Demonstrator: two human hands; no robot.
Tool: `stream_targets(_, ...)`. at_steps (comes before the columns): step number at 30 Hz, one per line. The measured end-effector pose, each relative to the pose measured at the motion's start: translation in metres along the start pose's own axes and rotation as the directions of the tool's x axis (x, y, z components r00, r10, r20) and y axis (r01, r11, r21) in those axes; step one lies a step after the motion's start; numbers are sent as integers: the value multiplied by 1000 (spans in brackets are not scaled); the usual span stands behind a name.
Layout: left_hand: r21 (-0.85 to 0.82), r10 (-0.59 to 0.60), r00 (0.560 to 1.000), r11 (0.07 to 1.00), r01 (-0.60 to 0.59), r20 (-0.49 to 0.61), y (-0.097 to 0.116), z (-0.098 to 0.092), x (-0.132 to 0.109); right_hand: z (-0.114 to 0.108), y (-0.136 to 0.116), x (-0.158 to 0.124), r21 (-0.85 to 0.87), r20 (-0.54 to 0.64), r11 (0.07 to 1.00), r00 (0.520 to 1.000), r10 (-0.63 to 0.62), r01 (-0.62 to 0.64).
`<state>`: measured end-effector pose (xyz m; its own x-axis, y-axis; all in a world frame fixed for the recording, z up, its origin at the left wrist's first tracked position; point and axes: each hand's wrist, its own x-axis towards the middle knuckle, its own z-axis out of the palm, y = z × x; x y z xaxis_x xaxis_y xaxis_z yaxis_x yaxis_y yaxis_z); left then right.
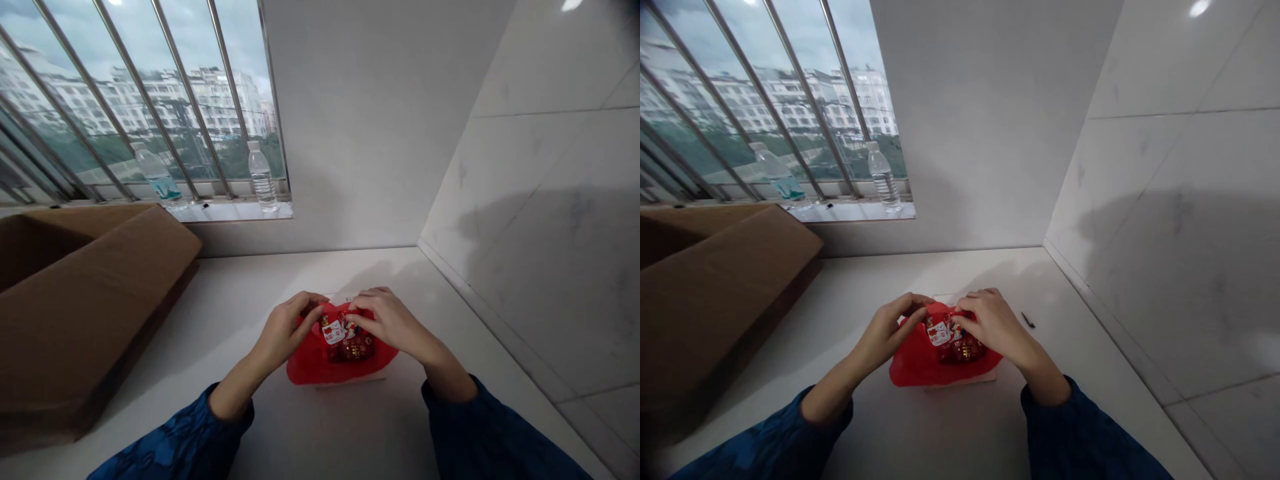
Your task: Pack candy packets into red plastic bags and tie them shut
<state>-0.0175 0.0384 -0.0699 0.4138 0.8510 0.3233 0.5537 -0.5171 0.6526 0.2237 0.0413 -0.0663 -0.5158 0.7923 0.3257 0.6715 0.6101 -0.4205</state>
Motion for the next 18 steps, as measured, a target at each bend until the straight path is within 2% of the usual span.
stream_targets(5, 213, 71, 995, 976, -54, -71, 6, -9, -14, -1, 4, 0, -19, -41, 1000, 999, 5, -5)
stream_targets(8, 398, 91, 995, 915, -70, -34, 11, -2, -25, -1, 5, -1, -50, -75, 998, 997, 24, -27)
stream_targets(11, 565, -33, 999, 825, 17, 18, 11, 15, -31, -2, 4, -3, -139, -107, 989, 993, 39, -54)
stream_targets(13, 633, -149, 989, 766, 112, 6, 7, 26, -31, -3, 4, -4, -205, -132, 976, 990, 47, -74)
stream_targets(16, 673, -268, 963, 705, 222, -37, -1, 38, -30, -5, 3, -6, -284, -146, 952, 986, 75, -114)
stream_targets(18, 656, -317, 947, 705, 268, -47, -6, 41, -30, -6, 2, -7, -322, -130, 936, 986, 103, -140)
